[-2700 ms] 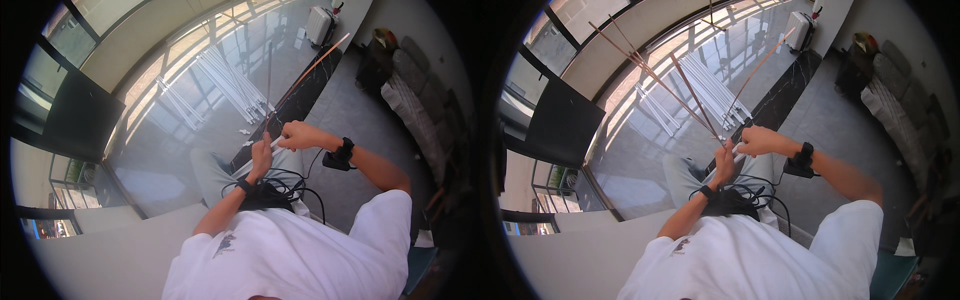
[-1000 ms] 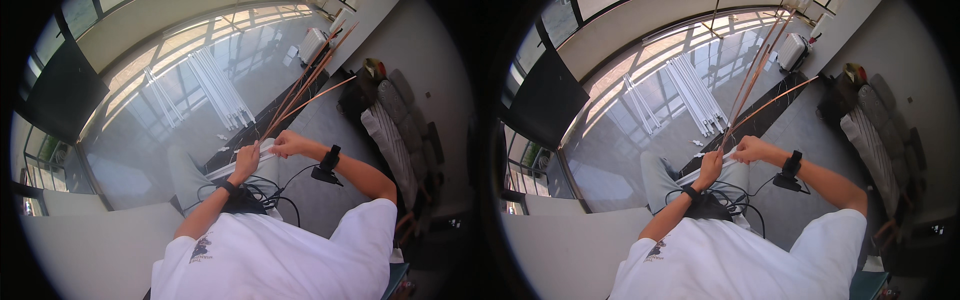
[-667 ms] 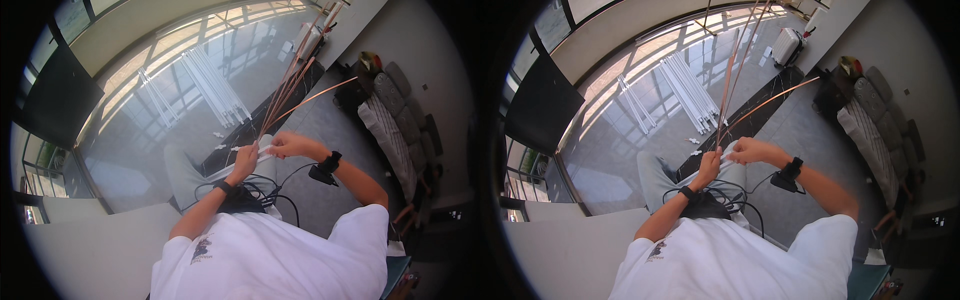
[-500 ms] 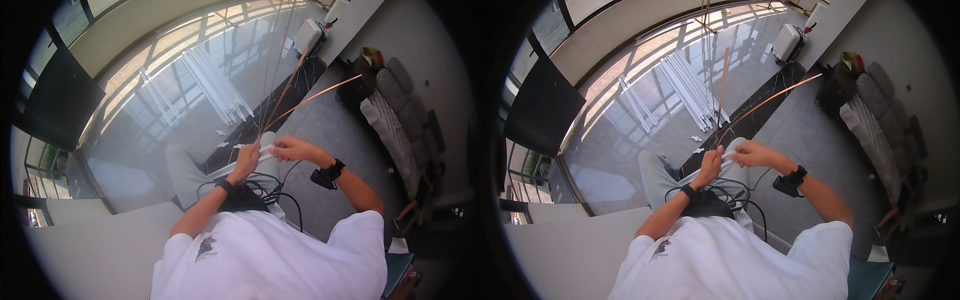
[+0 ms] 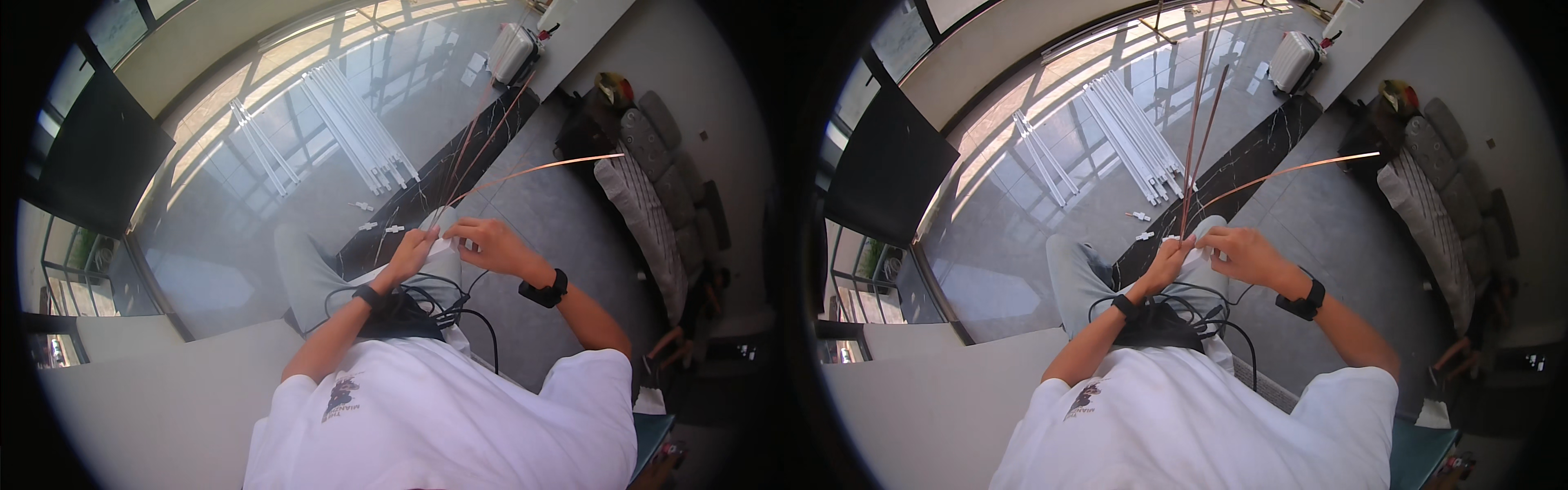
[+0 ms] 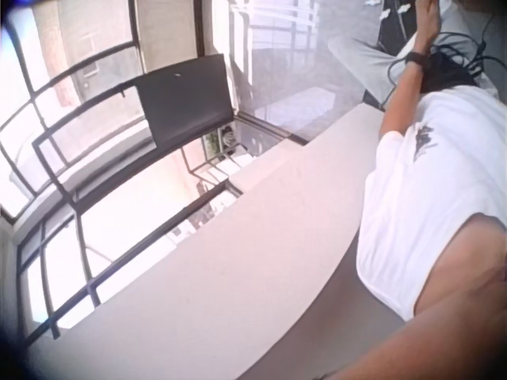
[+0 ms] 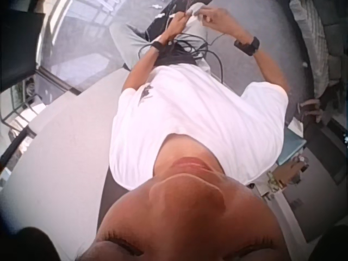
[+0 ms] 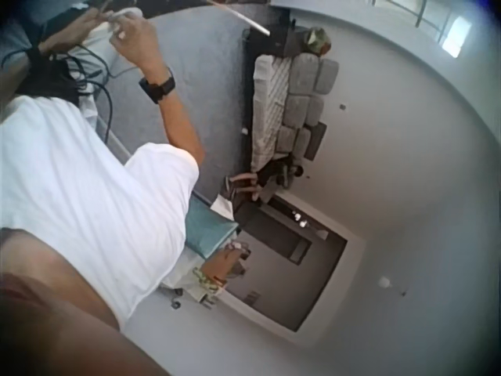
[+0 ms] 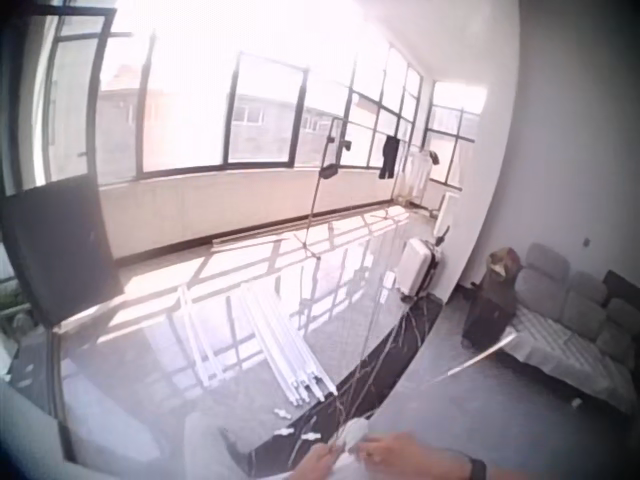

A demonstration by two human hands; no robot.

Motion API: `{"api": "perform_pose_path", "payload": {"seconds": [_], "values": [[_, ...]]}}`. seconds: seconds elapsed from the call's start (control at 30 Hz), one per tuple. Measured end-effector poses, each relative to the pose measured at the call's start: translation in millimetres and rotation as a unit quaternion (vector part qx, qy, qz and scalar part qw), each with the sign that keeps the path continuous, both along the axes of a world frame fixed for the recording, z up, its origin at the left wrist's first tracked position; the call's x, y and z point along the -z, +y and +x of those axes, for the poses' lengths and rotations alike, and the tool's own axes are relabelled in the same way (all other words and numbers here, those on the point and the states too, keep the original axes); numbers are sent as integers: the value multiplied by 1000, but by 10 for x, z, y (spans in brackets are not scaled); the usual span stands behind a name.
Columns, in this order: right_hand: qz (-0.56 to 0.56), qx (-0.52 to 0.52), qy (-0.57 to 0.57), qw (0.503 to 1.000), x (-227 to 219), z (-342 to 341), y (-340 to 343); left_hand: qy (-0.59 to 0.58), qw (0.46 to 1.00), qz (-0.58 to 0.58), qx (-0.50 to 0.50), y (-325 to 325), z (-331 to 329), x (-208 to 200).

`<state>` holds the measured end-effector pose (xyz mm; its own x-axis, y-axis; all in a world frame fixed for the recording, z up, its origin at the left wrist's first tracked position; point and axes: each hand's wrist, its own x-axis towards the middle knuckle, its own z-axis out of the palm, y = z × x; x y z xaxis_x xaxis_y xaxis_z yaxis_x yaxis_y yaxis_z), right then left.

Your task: The person is sorting and preparing components for a furniture assembly task, specifically handling long white slats and thin rods.

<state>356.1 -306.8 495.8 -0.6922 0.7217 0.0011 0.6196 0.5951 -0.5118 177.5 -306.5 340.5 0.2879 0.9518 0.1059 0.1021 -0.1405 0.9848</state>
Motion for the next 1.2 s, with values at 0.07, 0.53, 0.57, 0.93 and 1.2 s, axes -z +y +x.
{"api": "perform_pose_path", "payload": {"seconds": [0.07, 0.53, 0.57, 0.93, 1.2], "values": [[-45, 17, 0, 999, -16, -42, -9, 1, 999, -42, 14, 9, -13, -27], [48, -51, -149, 986, -40, -208, -40, -8, 1000, -9, -10, -56, 40, 50], [46, -51, -150, 986, -31, -211, -39, -10, 1000, 4, -3, -45, 21, 63], [3, -50, -92, 994, -6, -294, 6, 9, 1000, -18, 15, -20, -15, 162], [0, -33, -88, 996, 13, -310, -23, 32, 999, -23, 27, 0, -47, 170]]}}
